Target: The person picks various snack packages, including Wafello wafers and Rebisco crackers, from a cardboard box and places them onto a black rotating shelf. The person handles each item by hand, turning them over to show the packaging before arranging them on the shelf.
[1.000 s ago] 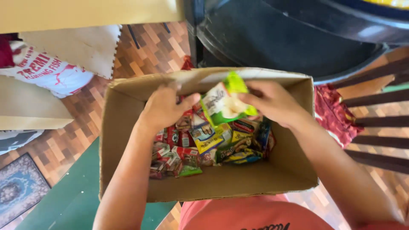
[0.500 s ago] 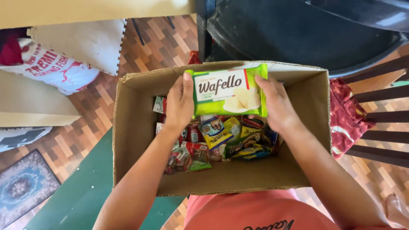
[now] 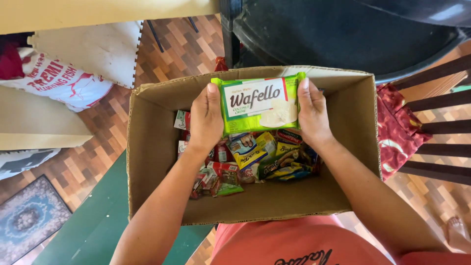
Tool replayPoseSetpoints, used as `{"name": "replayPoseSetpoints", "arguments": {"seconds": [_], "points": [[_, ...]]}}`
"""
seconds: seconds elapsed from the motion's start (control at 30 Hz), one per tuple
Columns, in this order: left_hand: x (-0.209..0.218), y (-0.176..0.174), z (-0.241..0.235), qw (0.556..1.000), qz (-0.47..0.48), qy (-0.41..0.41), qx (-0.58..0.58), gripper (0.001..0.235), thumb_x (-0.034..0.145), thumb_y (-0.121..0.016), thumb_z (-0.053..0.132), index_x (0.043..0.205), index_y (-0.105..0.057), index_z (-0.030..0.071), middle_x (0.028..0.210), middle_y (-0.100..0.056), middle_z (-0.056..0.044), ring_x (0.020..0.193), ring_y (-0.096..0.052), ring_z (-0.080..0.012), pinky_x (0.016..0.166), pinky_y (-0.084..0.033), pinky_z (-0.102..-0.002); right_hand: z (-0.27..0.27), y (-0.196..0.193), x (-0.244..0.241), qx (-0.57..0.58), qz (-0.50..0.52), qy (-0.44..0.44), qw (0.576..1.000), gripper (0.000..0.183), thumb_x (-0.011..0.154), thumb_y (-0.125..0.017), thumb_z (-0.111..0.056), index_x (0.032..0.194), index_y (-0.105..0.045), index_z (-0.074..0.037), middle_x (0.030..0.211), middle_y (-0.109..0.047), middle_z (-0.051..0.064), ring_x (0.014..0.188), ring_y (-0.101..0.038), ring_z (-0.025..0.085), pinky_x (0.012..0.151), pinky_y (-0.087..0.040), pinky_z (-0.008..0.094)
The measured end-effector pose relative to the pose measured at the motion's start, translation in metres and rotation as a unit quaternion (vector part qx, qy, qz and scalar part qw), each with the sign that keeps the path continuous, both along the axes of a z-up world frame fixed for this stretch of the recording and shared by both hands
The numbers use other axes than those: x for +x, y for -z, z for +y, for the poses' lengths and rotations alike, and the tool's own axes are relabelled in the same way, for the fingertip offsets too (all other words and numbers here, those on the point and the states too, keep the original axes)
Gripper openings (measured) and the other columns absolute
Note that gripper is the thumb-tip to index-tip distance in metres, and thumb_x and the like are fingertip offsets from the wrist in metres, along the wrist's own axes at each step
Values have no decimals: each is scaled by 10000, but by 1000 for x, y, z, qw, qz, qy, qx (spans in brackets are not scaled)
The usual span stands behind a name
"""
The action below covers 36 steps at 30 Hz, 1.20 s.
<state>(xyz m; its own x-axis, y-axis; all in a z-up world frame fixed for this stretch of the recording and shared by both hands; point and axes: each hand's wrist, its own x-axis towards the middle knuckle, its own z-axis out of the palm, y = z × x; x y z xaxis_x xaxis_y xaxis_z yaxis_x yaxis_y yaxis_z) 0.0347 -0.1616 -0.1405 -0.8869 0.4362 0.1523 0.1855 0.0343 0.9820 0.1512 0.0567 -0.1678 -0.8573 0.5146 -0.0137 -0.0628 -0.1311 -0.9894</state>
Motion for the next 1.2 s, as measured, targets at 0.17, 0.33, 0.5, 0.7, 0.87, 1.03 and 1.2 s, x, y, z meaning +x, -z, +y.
{"name": "replayPoseSetpoints", "arguments": {"seconds": [0.17,0.33,0.5,0.7,0.87,1.03,1.2], "points": [[-8,31,-1,989,-145,25,36,614,1114,-341,507,1033,-655,-14,907,-662,-29,842,-559,-97,795,-515,-298,-8,-25,-6,-174,-20,-55,983,434,1081,-440,-430,1301,-558,-75,1204,-689,90,1073,-693,183,950,-583,363],[-16,12,-2,958,-272,36,82,785,1016,-362,662,1224,-666,-31,1145,-712,-94,1022,-653,-149,932,-544,-326,-12,-30,-7,-179,-1,-128,976,467,1087,-464,-419,1429,-490,-101,1284,-654,122,1150,-661,203,994,-563,390],[-12,-8,-1,916,-384,96,67,702,920,-493,622,1351,-556,71,1225,-720,-101,1117,-705,-188,968,-580,-380,-11,-15,-6,-208,-7,-125,970,469,1101,-430,-418,1377,-556,-61,1237,-678,138,1084,-680,222,957,-578,409],[-15,4,-9,875,-432,154,152,577,878,-796,298,1318,-636,-39,1139,-735,-126,1023,-713,-195,896,-604,-376,-16,-19,-6,-200,-18,-122,972,466,1104,-414,-414,1362,-573,-61,1253,-681,136,1122,-682,214,994,-569,390],[-15,-7,-11,872,-434,166,153,561,876,-793,260,1321,-631,-42,1158,-733,-130,1030,-706,-201,902,-596,-384,-14,-12,-6,-194,-17,-108,975,472,1109,-415,-405,1364,-580,-44,1250,-683,138,1119,-677,212,1002,-561,384],[-20,-15,-22,896,-371,223,100,662,725,-856,22,1340,-613,18,1217,-732,-107,1114,-693,-184,1013,-541,-349,-14,-21,-5,-196,-17,-111,974,493,1115,-396,-425,1378,-560,-42,1249,-679,132,1118,-670,213,998,-559,390],[-25,1,-29,899,-369,214,96,628,709,-861,-71,1294,-634,-57,1232,-726,-146,1147,-685,-232,1053,-529,-385,-21,-34,-4,-127,-32,-148,980,602,923,-739,-114,1471,-492,-83,1251,-672,64,1136,-630,158,989,-539,355]]}}
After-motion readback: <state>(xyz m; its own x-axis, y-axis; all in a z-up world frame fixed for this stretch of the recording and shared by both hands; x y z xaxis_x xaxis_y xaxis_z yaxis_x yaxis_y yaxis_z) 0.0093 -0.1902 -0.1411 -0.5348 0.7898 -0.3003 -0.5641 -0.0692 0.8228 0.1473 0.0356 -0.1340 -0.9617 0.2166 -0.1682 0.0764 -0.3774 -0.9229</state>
